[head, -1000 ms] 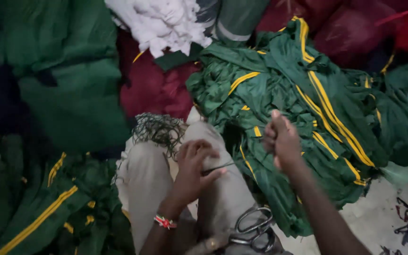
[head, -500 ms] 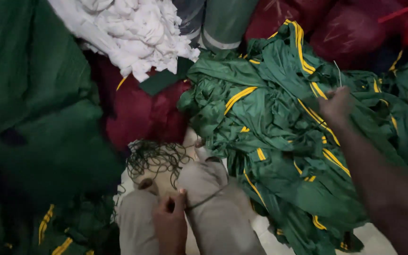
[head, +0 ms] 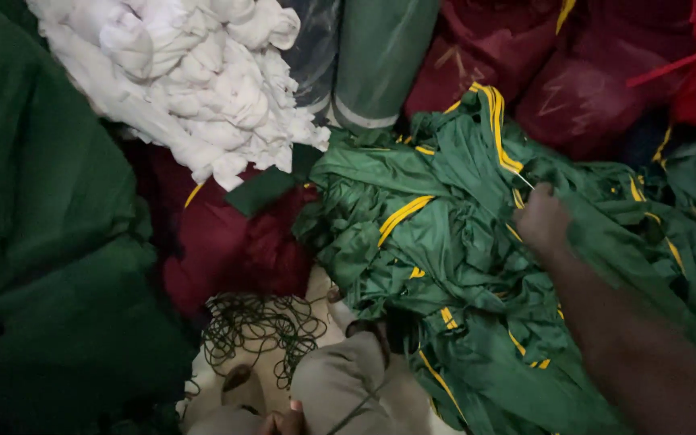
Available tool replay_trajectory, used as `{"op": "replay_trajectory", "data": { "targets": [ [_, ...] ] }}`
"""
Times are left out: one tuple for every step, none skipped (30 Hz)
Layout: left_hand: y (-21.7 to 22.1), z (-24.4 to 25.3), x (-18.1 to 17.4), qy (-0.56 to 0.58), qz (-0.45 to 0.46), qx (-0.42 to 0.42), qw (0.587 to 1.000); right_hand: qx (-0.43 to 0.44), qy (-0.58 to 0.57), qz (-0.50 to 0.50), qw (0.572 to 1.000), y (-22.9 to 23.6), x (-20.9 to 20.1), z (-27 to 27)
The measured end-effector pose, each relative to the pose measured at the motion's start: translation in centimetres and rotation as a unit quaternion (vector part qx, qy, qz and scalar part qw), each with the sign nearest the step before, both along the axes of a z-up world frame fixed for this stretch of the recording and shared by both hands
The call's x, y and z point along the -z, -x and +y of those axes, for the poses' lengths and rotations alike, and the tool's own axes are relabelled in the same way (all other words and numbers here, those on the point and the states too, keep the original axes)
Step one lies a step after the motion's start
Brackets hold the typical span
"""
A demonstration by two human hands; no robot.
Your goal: Trim loose threads from finished green garments using scissors
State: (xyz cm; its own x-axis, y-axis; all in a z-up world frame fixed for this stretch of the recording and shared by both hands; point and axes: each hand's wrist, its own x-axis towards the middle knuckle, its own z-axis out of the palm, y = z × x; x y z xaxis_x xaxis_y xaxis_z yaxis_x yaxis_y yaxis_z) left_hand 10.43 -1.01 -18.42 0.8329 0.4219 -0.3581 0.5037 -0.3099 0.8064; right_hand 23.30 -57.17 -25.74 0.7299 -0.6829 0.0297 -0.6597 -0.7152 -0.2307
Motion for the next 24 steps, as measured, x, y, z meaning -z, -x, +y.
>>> {"op": "replay_trajectory", "data": {
  "targets": [
    [0.1,0.2,0.4,0.002,-0.002,-0.005,1.000,-0.005,0.002,-0.002,1.000,-0.1,0.5,-0.5],
    [0.4,0.4,0.8,0.017,-0.029,-0.016,0.999,0.001,-0.035,-0.060,0.998,-0.1,0.9,-0.9],
    [0.7,0.7,1.2,0.032,-0.054,-0.026,0.998,0.008,-0.072,-0.116,0.991,0.2,1.4,-1.3],
    [1.0,1.0,1.7,0.034,-0.056,-0.029,0.997,0.004,-0.071,-0.117,0.991,-0.4,0.7,-0.1],
    [1.3,1.1,2.1,0.050,-0.081,-0.039,0.995,0.009,-0.064,-0.190,0.980,-0.8,-0.2,1.0],
    [1.8,1.2,2.4,0.065,-0.107,-0.049,0.991,0.014,-0.057,-0.263,0.963,-1.1,-1.2,2.1],
    [1.5,1.1,3.4,0.068,-0.109,-0.053,0.990,0.009,-0.054,-0.265,0.963,-2.1,-1.5,2.1],
    [1.4,1.1,4.3,-0.005,-0.113,-0.026,0.993,0.019,-0.102,-0.313,0.944,-3.1,-1.9,2.1],
    [1.1,1.0,5.2,-0.079,-0.116,0.000,0.990,0.028,-0.151,-0.360,0.920,-4.2,-2.3,2.2],
    [0.9,0.8,3.3,-0.076,-0.119,-0.006,0.990,0.022,-0.149,-0.362,0.920,-4.8,-4.2,3.8],
    [0.8,0.7,1.2,-0.041,-0.063,0.031,0.997,0.022,-0.186,-0.380,0.906,-5.3,-6.0,5.6],
    [0.7,0.7,-0.8,-0.006,-0.007,0.069,0.998,0.022,-0.222,-0.396,0.891,-5.8,-7.8,7.4],
    [0.7,0.5,-1.2,-0.004,-0.010,0.063,0.998,0.015,-0.223,-0.398,0.890,-5.8,-10.4,10.6],
    [0.7,0.3,-1.6,0.058,-0.024,0.064,0.996,-0.018,-0.282,-0.441,0.852,-5.8,-12.9,13.7],
    [0.9,0.3,-1.8,0.119,-0.039,0.064,0.990,-0.051,-0.342,-0.480,0.806,-5.6,-15.2,17.1],
    [1.1,0.4,-3.1,0.119,-0.042,0.058,0.990,-0.058,-0.345,-0.479,0.805,-4.9,-17.4,20.3],
    [1.3,0.5,-4.5,0.139,-0.048,0.045,0.988,-0.105,-0.377,-0.458,0.798,-4.2,-19.5,23.6],
    [1.5,0.7,-5.8,0.159,-0.053,0.033,0.985,-0.151,-0.409,-0.435,0.788,-3.5,-21.5,26.9],
    [0.3,1.0,-9.0,0.159,-0.054,0.024,0.985,-0.158,-0.412,-0.431,0.787,-1.7,-22.9,30.1],
    [-0.9,1.3,-12.2,0.351,-0.072,-0.034,0.933,-0.215,-0.443,-0.428,0.758,0.2,-24.1,33.2],
    [-1.9,1.7,-15.4,0.525,-0.093,-0.088,0.841,-0.270,-0.475,-0.422,0.723,2.4,-25.4,36.2],
    [-3.0,2.7,-16.2,0.524,-0.098,-0.097,0.840,-0.277,-0.479,-0.417,0.721,4.8,-26.4,38.3],
    [-4.2,4.1,-16.9,0.563,-0.052,-0.024,0.824,-0.320,-0.486,-0.373,0.723,7.1,-27.3,40.7],
    [-5.5,5.6,-17.6,0.598,-0.007,0.050,0.800,-0.362,-0.490,-0.328,0.722,9.3,-28.2,43.1]
  ]
}}
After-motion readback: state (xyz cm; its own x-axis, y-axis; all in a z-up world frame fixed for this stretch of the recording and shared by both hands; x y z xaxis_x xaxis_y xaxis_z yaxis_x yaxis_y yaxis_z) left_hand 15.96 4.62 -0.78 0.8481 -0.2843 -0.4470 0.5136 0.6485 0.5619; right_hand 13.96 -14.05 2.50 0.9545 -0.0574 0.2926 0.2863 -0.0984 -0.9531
